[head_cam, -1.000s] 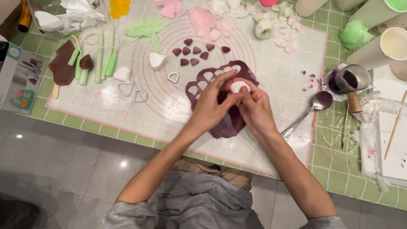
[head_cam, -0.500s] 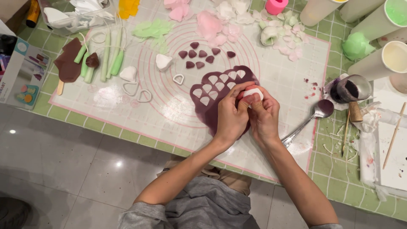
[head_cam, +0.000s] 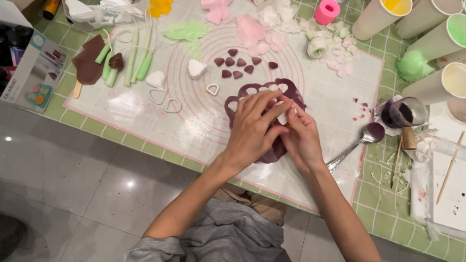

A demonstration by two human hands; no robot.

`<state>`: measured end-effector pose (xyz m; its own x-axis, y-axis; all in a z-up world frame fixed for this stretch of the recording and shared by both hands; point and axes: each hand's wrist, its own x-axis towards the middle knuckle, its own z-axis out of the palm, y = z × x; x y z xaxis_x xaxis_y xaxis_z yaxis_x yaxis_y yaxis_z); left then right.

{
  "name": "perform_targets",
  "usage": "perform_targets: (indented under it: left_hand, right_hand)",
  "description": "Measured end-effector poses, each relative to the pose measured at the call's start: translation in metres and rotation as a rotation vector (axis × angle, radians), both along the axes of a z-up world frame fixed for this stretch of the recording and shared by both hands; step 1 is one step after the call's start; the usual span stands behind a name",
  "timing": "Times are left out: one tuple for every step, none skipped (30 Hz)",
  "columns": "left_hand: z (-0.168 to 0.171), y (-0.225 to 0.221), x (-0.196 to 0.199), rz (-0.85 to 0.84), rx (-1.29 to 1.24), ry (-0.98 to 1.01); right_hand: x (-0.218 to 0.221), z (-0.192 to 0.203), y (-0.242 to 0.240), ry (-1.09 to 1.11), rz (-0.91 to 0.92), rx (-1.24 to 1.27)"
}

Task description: Use a heart-shaped cutter to cut shapes out of a purple wax sheet on a silicone mat.

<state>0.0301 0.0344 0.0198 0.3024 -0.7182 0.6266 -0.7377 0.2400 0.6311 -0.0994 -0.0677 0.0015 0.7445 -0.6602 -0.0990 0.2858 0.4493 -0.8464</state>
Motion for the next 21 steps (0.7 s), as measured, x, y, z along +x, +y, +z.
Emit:
perform_targets:
  left_hand:
    - [-0.003, 0.001, 0.001, 0.001, 0.000, 0.004]
    - [-0.004, 0.002, 0.003, 0.033, 0.025, -0.053]
    - [-0.006, 0.002, 0.006, 0.065, 0.050, -0.109]
    - [-0.006, 0.004, 0.009, 0.063, 0.050, -0.107]
    - [-0.005, 0.006, 0.012, 0.062, 0.025, -0.052]
    - [-0.004, 0.007, 0.015, 0.062, -0.002, 0.002]
    - [-0.007, 0.010, 0.020, 0.061, -0.004, 0.004]
    - [-0.010, 0.013, 0.026, 0.010, 0.010, 0.208]
    - [-0.014, 0.017, 0.031, -0.043, 0.024, 0.411]
    - [-0.016, 0.024, 0.039, -0.044, 0.026, 0.412]
    - [-0.019, 0.032, 0.048, 0.110, 0.137, 0.395]
    - [-0.021, 0.039, 0.058, 0.265, 0.246, 0.373]
    - [-0.024, 0.045, 0.063, 0.265, 0.246, 0.373]
    - [-0.027, 0.051, 0.067, 0.345, 0.310, 0.274]
    - [-0.030, 0.058, 0.072, 0.425, 0.374, 0.173]
    - [-0.031, 0.057, 0.070, 0.427, 0.376, 0.175]
    - [-0.031, 0.057, 0.068, 0.434, 0.321, 0.107]
    - [-0.030, 0.056, 0.066, 0.440, 0.263, 0.037]
    - [-0.026, 0.051, 0.060, 0.442, 0.262, 0.038]
    - [-0.023, 0.046, 0.052, 0.340, 0.182, 0.165]
    - [-0.019, 0.042, 0.045, 0.236, 0.102, 0.290]
  right_hand:
    - [0.000, 0.002, 0.002, 0.004, 0.001, 0.000]
    - [0.002, 0.004, 0.003, -0.003, 0.032, 0.018]
    - [0.004, 0.006, 0.004, -0.009, 0.064, 0.037]
    - [0.002, 0.003, 0.003, -0.006, 0.062, 0.037]
    - [0.001, 0.001, 0.002, -0.051, 0.103, 0.045]
    - [0.000, -0.002, 0.000, -0.096, 0.145, 0.052]
    - [-0.002, -0.009, -0.003, -0.094, 0.144, 0.050]
    - [-0.004, -0.017, -0.005, -0.095, 0.169, 0.060]
    - [-0.007, -0.025, -0.007, -0.097, 0.195, 0.069]
    - [-0.009, -0.030, -0.010, -0.096, 0.193, 0.071]
    - [-0.010, -0.034, -0.012, -0.140, 0.200, 0.080]
    - [-0.011, -0.038, -0.015, -0.186, 0.210, 0.087]
    - [-0.009, -0.031, -0.014, -0.186, 0.210, 0.087]
    - [-0.007, -0.025, -0.012, -0.166, 0.202, 0.084]
    - [-0.005, -0.019, -0.010, -0.146, 0.195, 0.080]
    - [-0.007, -0.023, -0.011, -0.144, 0.196, 0.082]
    - [-0.008, -0.027, -0.011, -0.139, 0.182, 0.051]
    - [-0.008, -0.030, -0.012, -0.136, 0.168, 0.017]
    - [-0.008, -0.032, -0.013, -0.135, 0.170, 0.016]
    - [-0.009, -0.034, -0.013, -0.127, 0.139, -0.019]
    - [-0.011, -0.036, -0.014, -0.119, 0.108, -0.054]
